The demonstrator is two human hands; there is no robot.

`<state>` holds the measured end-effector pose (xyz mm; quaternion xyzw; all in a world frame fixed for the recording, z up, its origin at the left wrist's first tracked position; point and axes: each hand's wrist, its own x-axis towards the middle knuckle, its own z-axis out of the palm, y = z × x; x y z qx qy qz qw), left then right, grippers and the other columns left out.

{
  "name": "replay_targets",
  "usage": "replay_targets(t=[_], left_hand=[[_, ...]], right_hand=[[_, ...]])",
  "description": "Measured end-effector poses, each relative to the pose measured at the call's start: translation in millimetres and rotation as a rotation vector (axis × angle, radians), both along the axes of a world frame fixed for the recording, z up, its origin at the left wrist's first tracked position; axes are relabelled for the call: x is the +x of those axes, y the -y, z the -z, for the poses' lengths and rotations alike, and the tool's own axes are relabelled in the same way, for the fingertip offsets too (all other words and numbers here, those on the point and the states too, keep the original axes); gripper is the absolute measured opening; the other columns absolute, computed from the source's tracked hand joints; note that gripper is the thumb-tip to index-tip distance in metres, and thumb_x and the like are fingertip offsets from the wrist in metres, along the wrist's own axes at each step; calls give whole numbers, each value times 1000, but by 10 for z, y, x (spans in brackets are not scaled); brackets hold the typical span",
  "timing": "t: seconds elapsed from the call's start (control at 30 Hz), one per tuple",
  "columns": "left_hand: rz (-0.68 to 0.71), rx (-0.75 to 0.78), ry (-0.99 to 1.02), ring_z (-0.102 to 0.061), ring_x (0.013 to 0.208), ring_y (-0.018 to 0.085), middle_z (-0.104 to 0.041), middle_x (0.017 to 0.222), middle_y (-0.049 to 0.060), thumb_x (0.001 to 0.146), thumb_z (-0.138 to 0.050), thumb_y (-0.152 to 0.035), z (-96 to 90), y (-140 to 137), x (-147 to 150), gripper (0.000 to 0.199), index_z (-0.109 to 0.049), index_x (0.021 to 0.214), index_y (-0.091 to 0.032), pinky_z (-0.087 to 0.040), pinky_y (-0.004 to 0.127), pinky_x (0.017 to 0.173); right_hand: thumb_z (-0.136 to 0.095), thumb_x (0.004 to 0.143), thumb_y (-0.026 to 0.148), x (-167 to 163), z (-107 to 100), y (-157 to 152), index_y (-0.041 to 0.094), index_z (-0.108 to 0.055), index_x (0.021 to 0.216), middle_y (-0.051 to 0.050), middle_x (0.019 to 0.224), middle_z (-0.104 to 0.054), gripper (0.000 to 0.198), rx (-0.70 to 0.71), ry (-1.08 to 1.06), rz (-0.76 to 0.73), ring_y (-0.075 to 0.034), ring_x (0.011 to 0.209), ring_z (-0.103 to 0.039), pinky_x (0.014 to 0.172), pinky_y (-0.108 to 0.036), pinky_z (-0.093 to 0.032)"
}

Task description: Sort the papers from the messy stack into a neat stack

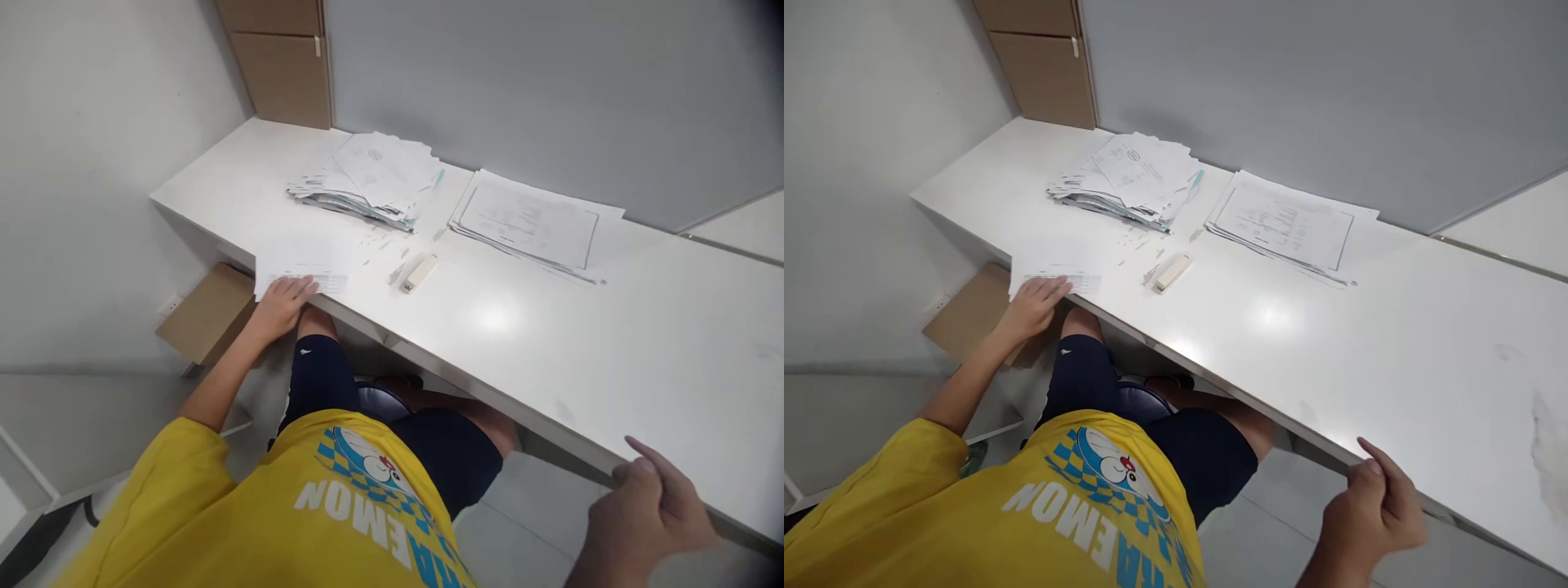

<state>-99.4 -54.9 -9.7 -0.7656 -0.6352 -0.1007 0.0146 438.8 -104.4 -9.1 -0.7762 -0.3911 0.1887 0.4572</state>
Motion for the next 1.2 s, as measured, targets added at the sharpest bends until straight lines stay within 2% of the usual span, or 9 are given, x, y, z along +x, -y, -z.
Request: replay_targets(t=[0.1, 0.2, 0.3, 0.4, 0.5, 0.7, 0.87, 1.07, 1.2], left_hand=[[-211, 157, 53, -60, 107, 31, -68, 117, 14, 83, -45, -15, -34, -46, -159, 45, -68, 121, -19, -48, 51, 94], [-306, 330, 127, -62, 98, 28, -70, 100, 11, 88, -44, -19, -131, 13, -67, 36, -72, 111, -22, -49, 46, 90], [-170, 370, 161, -64, 98, 27, -72, 103, 10, 90, -47, -22, -163, 217, 338, 35, -72, 115, -26, -48, 47, 93], [62, 364, 203, -64, 110, 25, -74, 110, 6, 93, -48, -22, -47, 392, 924, 36, -71, 119, -33, -44, 46, 102], [278, 329, 249, -62, 122, 20, -73, 119, 0, 97, -47, -23, 156, 416, 1390, 37, -68, 123, -39, -37, 40, 114], [322, 280, 235, -51, 137, 22, -67, 133, 1, 94, -49, -17, 339, 195, 1563, 46, -63, 132, -39, -19, 44, 125], [209, 291, 413, -31, 149, 33, -57, 145, 6, 85, -49, -13, 155, -21, 1509, 58, -57, 139, -31, -21, 61, 122], [147, 297, 1017, -38, 146, 28, -49, 152, 5, 94, -42, -24, -106, -281, 1772, 52, -47, 146, -30, -35, 50, 120], [46, 220, 1160, -46, 141, 28, -51, 149, 9, 100, -42, -41, -215, -382, 2120, 46, -45, 144, -29, -40, 46, 116]], right_hand=[[-54, 79, 50, -267, 44, -50, 34, -74, 100, -7, 67, -57, 33, 117, -7, 28, -34, 78, -67, 63, -50, -49], [-58, 81, 50, -682, 155, 20, 26, -74, 95, -3, 69, -59, 32, 5, -147, -274, -23, 66, -61, 60, -38, -49], [-59, 86, 52, -1192, 199, 142, 23, -73, 95, 0, 61, -57, 34, -34, -462, -619, -16, 55, -53, 55, -32, -46], [-53, 88, 63, -1619, 86, 97, 23, -65, 122, -7, 92, -71, 53, 25, -806, -822, -23, 83, -67, 72, -37, -54], [-60, 86, 57, -1842, -85, -128, 23, -58, 128, -10, 123, -66, 54, 94, -794, -707, -26, 112, -63, 92, -39, -52], [-59, 84, 39, -1835, -120, -422, 19, -60, 116, -8, 109, -70, 37, 36, -494, -498, -24, 98, -64, 89, -39, -52], [-61, 85, 38, -1580, -154, -461, 23, -46, 134, -8, 108, -69, 53, 175, -431, -470, -22, 95, -67, 84, -37, -55], [-64, 86, 39, -1119, -325, -390, 26, -53, 130, -10, 108, -71, 46, 338, -125, -469, -25, 95, -69, 83, -40, -57], [-67, 85, 27, -957, -291, -237, 31, -59, 116, -6, 98, -74, 33, 594, 150, -424, -26, 92, -72, 91, -47, -55]])
